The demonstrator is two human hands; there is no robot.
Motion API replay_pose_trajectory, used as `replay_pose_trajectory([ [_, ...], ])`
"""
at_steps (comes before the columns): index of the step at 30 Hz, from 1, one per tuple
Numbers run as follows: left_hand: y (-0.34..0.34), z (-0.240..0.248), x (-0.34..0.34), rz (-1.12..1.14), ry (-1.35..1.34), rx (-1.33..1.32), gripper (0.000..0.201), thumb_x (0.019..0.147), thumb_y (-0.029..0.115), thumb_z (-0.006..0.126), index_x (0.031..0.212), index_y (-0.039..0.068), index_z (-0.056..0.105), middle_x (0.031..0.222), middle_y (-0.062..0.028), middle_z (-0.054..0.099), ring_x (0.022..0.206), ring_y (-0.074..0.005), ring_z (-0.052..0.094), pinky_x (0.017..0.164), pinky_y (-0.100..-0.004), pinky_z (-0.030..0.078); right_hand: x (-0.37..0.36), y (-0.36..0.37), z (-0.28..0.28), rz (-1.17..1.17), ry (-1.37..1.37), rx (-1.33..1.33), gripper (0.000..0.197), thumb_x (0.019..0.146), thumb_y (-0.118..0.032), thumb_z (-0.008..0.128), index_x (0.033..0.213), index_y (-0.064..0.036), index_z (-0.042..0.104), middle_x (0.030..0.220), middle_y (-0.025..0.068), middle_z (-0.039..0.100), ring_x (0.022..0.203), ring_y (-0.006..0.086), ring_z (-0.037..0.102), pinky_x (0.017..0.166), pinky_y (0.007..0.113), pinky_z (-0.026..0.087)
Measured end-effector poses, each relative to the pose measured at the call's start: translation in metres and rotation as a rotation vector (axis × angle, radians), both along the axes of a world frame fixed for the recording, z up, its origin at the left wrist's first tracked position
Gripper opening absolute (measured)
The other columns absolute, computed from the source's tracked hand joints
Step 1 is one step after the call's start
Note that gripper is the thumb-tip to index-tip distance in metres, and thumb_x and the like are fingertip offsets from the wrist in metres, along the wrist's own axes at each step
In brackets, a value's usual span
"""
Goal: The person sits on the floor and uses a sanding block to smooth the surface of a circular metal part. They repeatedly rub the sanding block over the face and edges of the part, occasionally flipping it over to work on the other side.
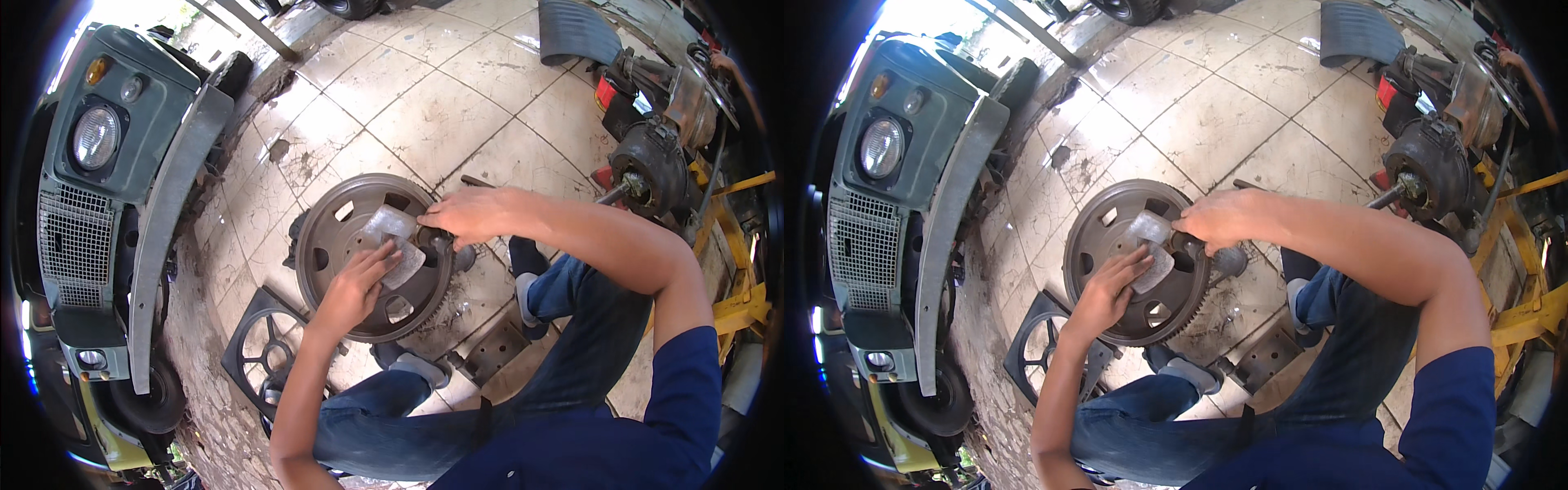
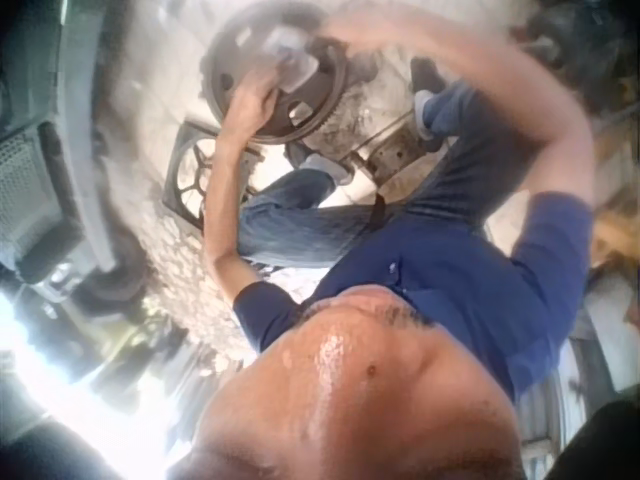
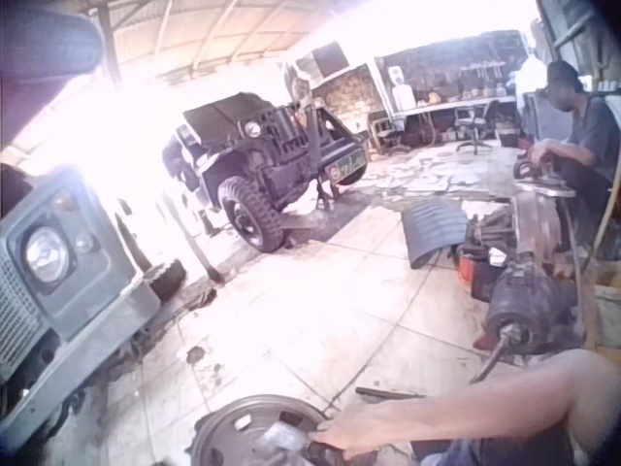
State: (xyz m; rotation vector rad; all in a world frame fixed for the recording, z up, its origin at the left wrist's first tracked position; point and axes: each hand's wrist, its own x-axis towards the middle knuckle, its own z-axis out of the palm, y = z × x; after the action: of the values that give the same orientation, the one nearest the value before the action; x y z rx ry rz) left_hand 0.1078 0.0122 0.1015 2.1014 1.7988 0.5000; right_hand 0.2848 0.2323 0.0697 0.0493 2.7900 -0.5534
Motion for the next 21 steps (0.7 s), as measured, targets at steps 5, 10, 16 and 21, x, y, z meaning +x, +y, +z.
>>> replay_pose_trajectory([
  [5,0.017,-0.020,0.008,-0.015,0.219,0.144,0.044,0.081,-0.003,0.065,0.124,0.004,0.067,0.136,-0.0120,0.062,0.114,-0.0331,0.060,0.098,-0.0441,0.052,-0.004,0.002,0.006,0.042,0.029,-0.010,0.080,0.079,-0.022,0.084,0.147,-0.0013,0.048,0.134,0.0140,0.062,0.121,0.0337,0.062,0.100,0.043,0.052],
  [10,0.015,0.012,0.016,-0.013,0.105,-0.062,0.046,0.080,-0.009,0.061,0.124,0.003,0.066,0.136,-0.0124,0.061,0.118,-0.0355,0.059,0.100,-0.0447,0.051,0.006,0.006,0.003,-0.014,0.018,-0.044,0.080,0.080,-0.020,0.083,0.149,-0.0013,0.045,0.137,0.0150,0.060,0.121,0.0347,0.062,0.101,0.044,0.052],
  [16,0.015,-0.008,0.011,-0.026,0.174,0.055,0.046,0.079,-0.007,0.061,0.123,0.004,0.068,0.135,-0.0100,0.063,0.116,-0.0331,0.061,0.099,-0.0434,0.052,-0.003,0.004,0.008,0.019,-0.024,-0.047,0.080,0.082,-0.020,0.082,0.149,-0.0015,0.044,0.141,0.0142,0.058,0.123,0.0349,0.061,0.102,0.044,0.052],
  [21,0.018,-0.002,0.009,-0.023,0.192,0.020,0.046,0.078,-0.005,0.062,0.122,0.005,0.069,0.132,-0.0088,0.066,0.119,-0.0309,0.061,0.099,-0.0426,0.051,0.002,0.002,0.007,-0.006,-0.057,-0.040,0.082,0.084,-0.021,0.080,0.153,-0.0024,0.039,0.146,0.0145,0.054,0.125,0.0353,0.060,0.103,0.044,0.052],
])
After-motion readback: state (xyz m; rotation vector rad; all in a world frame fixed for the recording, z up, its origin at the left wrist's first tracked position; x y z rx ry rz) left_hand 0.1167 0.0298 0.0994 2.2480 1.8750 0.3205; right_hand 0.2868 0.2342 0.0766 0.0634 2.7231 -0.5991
